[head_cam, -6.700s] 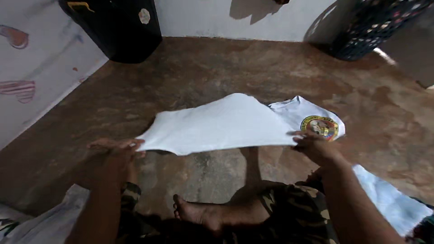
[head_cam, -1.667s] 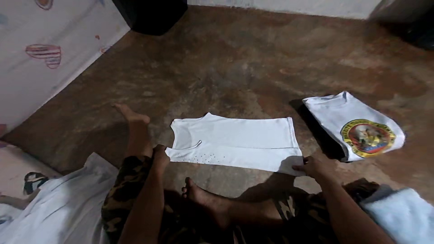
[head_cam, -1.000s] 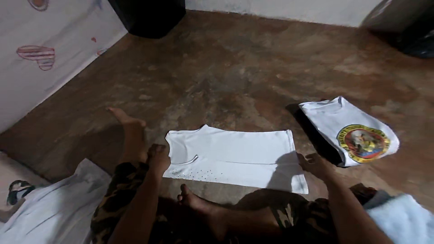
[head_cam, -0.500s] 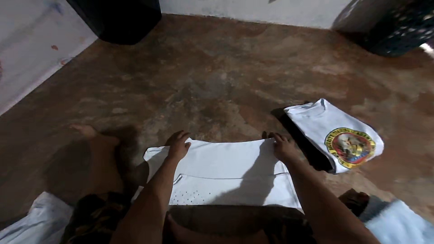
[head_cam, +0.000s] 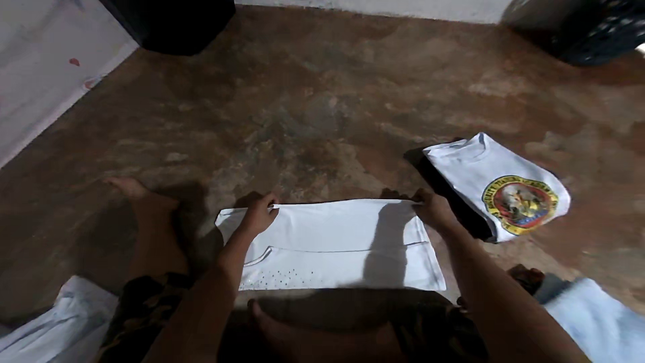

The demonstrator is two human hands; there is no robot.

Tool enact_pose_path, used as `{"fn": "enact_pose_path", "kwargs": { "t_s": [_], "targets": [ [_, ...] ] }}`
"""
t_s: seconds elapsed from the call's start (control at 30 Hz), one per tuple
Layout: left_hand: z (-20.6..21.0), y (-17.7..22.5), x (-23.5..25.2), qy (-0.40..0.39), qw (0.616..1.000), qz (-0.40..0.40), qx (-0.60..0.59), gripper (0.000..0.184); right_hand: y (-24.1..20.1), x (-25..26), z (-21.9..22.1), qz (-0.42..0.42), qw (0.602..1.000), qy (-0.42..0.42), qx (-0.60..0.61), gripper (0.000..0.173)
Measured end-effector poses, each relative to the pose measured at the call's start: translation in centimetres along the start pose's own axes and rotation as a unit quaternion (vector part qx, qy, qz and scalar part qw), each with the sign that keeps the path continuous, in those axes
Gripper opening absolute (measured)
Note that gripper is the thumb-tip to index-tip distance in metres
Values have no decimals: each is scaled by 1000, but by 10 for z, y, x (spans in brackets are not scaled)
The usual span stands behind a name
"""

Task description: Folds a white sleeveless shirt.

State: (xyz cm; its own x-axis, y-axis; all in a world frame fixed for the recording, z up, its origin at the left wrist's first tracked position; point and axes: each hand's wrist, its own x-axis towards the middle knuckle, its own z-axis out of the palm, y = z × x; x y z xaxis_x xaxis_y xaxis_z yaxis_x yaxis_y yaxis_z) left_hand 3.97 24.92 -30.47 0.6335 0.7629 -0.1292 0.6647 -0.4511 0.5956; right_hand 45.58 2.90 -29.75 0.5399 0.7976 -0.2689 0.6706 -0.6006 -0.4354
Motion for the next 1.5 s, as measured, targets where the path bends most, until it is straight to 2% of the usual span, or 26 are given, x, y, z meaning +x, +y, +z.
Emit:
{"fn": "enact_pose_path", "kwargs": {
  "t_s": [0.17, 0.27, 0.37, 0.47, 0.57, 0.63, 0.77, 0.83, 0.9, 0.97, 1.07, 1.17, 1.27, 1.4, 1.5],
  "targets": [
    [-10, -8, -63, -52, 997, 56, -9, 21, 14, -65, -19, -20, 999, 16, 41, 22],
    [-1, -13, -96, -87, 994, 66, 21, 23, 38, -93, -8, -19, 997, -10, 71, 25],
    [16, -22, -118, -104, 988, 97, 58, 22, 50, -105, 5, 11, 997, -50, 50, 28],
    [30, -27, -128, -108, 985, 103, 84, 22, 54, -106, 14, 33, 995, -91, 12, 28],
    [31, -21, -129, -93, 985, 99, 102, 23, 51, -106, 13, 7, 997, -71, -7, 24],
    [31, -20, -129, -114, 983, 84, 119, 25, 50, -108, 13, 1, 997, -74, -27, 23],
    [34, -23, -132, -163, 974, 68, 143, 28, 62, -107, 17, 4, 984, -169, -52, 28],
    [31, -21, -131, -138, 980, 67, 129, 25, 67, -105, 16, 12, 990, -140, -19, 25],
    [23, -20, -129, -87, 988, 50, 117, 25, 67, -102, 17, 43, 996, -76, 21, 24],
    [13, -22, -123, -20, 993, -6, 117, 29, 61, -101, 20, 97, 993, -31, 53, 35],
    [-2, -33, -110, 110, 980, -127, 106, 30, 66, -96, 28, 155, 984, -55, 65, 49],
    [-20, -47, -95, 185, 951, -240, 60, 31, 72, -91, 36, 169, 979, -105, 52, 57],
    [-29, -65, -81, 176, 943, -279, 53, 36, 72, -88, 37, 161, 979, -114, 40, 60],
    [-26, -82, -63, 115, 965, -219, 82, 54, 66, -86, 36, 157, 979, -128, 1, 58],
    [-17, -85, -60, 134, 969, -187, 85, 38, 63, -86, 35, 158, 978, -132, -10, 55]
  ]
}}
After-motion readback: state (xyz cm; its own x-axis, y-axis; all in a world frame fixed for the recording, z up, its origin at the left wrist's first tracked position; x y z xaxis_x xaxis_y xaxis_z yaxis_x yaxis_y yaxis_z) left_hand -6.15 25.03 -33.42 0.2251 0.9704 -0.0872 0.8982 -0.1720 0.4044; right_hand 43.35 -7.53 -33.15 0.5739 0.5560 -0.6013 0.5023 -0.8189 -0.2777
